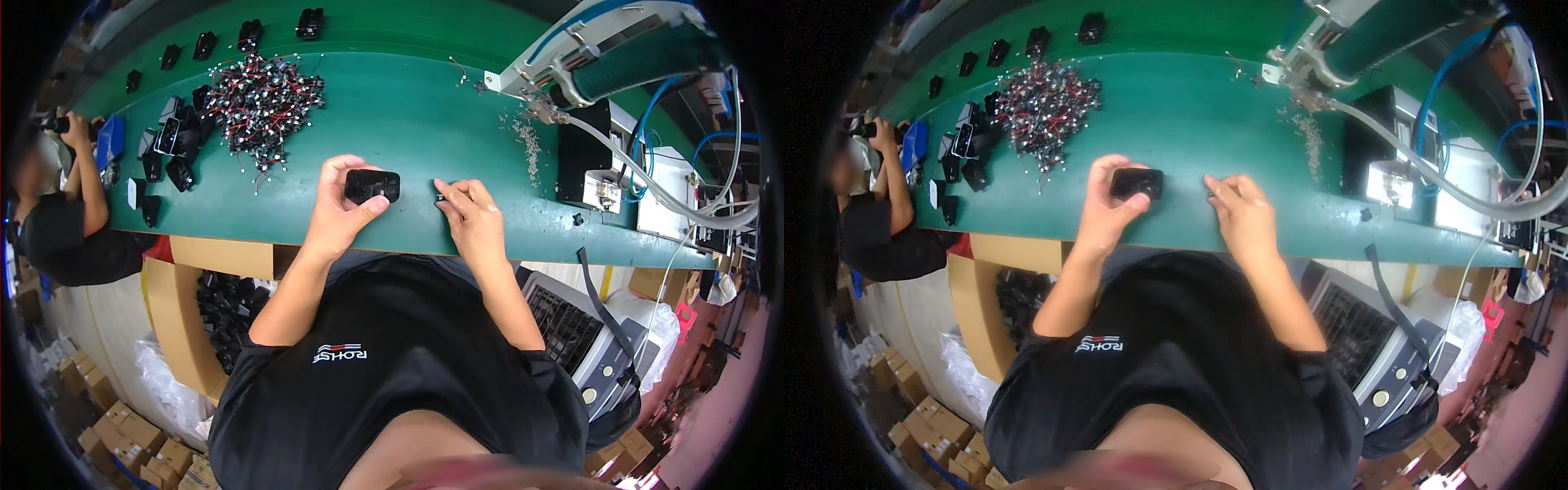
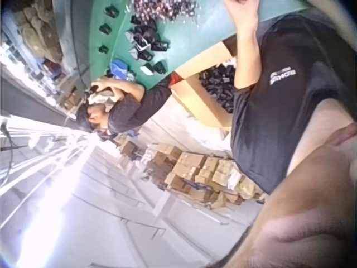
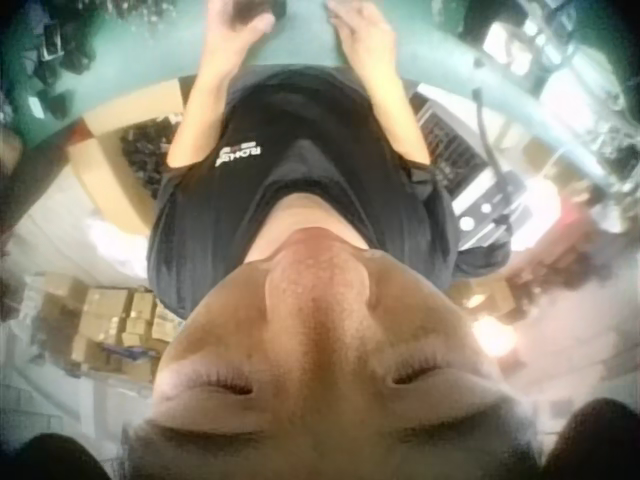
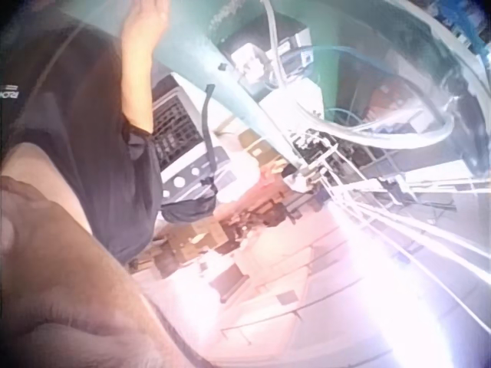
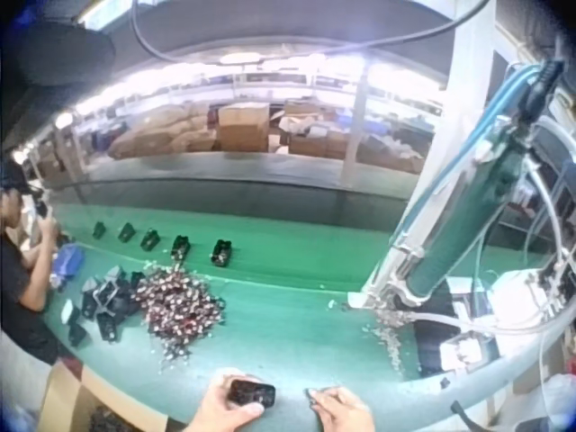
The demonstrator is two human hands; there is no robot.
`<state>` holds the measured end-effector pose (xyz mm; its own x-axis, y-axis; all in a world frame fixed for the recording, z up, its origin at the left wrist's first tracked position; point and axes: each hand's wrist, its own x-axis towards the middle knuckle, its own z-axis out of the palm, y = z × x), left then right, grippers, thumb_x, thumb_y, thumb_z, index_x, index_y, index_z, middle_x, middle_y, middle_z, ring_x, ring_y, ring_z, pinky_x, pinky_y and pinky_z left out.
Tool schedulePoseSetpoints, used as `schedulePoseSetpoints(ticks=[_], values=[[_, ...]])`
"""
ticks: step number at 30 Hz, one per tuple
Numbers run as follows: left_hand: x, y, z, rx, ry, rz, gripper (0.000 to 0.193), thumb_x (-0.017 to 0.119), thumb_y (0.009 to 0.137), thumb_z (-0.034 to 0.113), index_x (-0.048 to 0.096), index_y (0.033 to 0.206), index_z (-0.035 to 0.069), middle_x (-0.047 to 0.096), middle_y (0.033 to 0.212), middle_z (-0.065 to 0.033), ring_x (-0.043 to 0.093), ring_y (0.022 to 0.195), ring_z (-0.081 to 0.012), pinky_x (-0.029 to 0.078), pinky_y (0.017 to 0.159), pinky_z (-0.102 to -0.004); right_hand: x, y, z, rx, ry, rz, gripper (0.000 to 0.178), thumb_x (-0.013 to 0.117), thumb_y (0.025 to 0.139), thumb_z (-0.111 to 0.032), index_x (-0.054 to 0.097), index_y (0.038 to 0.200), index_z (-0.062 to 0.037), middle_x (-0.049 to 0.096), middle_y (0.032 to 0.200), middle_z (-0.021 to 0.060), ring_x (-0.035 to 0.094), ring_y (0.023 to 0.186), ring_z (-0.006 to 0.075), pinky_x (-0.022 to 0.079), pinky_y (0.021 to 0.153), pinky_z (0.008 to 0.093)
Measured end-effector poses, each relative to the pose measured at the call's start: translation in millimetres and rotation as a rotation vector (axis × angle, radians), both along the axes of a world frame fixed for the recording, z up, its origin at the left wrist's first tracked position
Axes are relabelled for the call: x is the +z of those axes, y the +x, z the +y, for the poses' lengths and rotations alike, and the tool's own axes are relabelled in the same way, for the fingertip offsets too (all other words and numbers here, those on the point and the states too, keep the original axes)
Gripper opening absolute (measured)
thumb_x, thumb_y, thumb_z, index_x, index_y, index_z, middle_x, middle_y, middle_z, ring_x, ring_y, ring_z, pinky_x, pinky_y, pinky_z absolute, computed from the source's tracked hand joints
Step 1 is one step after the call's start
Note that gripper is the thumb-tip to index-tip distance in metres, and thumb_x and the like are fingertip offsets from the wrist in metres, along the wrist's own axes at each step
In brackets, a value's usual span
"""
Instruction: The person picks up a black plastic housing and a wire assembly, fits the component into the housing, and secures it using a pneumatic screwdriver. This process is repeated for several units, with the person occasionally clearing small debris from the green work surface by hand.
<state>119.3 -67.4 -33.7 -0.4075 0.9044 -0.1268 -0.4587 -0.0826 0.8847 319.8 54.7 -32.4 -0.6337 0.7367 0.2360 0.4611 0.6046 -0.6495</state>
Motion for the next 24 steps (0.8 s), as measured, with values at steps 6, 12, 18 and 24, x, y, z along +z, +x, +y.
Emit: schedulePoseSetpoints(ticks=[6, 12, 18, 24], values=[[-4, -6, 2, 0.026, -0.028, 0.079, 0.062, 0.086, 0.08, -0.003, 0.051, 0.132, 0.005, 0.061, 0.128, -0.0122, 0.065, 0.112, -0.0192, 0.057, 0.097, -0.0358, 11, 1, 2, 0.128, 0.158, -0.096, 0.037, 0.075, 0.083, 0.008, 0.076, 0.118, -0.006, 0.061, 0.093, 0.0111, 0.064, 0.079, 0.0274, 0.054, 0.068, 0.0376], [-28, 2, 6, 0.091, 0.107, 0.811, 0.065, 0.095, 0.069, 0.006, 0.051, 0.118, 0.005, 0.065, 0.127, -0.0154, 0.066, 0.116, -0.0281, 0.057, 0.097, -0.0373, 22, -8, 3, 0.031, -0.368, 0.062, 0.029, 0.077, 0.086, 0.006, 0.077, 0.114, -0.0015, 0.068, 0.097, 0.0089, 0.071, 0.083, 0.0173, 0.058, 0.071, 0.0285], [-28, 16, 10, 0.105, 0.133, 0.958, 0.063, 0.09, 0.074, -0.002, 0.048, 0.121, 0.004, 0.062, 0.132, -0.0197, 0.065, 0.12, -0.0303, 0.057, 0.098, -0.0397, 31, -34, -14, -0.038, -0.651, 0.347, 0.024, 0.077, 0.089, 0.003, 0.077, 0.113, 0.0004, 0.074, 0.094, 0.0056, 0.071, 0.084, 0.0096, 0.059, 0.072, 0.0248], [-13, 19, 12, 0.158, 0.154, 1.13, 0.062, 0.092, 0.071, 0.005, 0.05, 0.117, 0.005, 0.065, 0.127, -0.017, 0.067, 0.114, -0.0357, 0.06, 0.091, -0.041, 27, -38, -17, -0.087, -0.748, 0.367, 0.03, 0.077, 0.089, 0.002, 0.073, 0.119, 0.0031, 0.076, 0.093, 0.0085, 0.071, 0.076, 0.0084, 0.057, 0.068, 0.0212]])
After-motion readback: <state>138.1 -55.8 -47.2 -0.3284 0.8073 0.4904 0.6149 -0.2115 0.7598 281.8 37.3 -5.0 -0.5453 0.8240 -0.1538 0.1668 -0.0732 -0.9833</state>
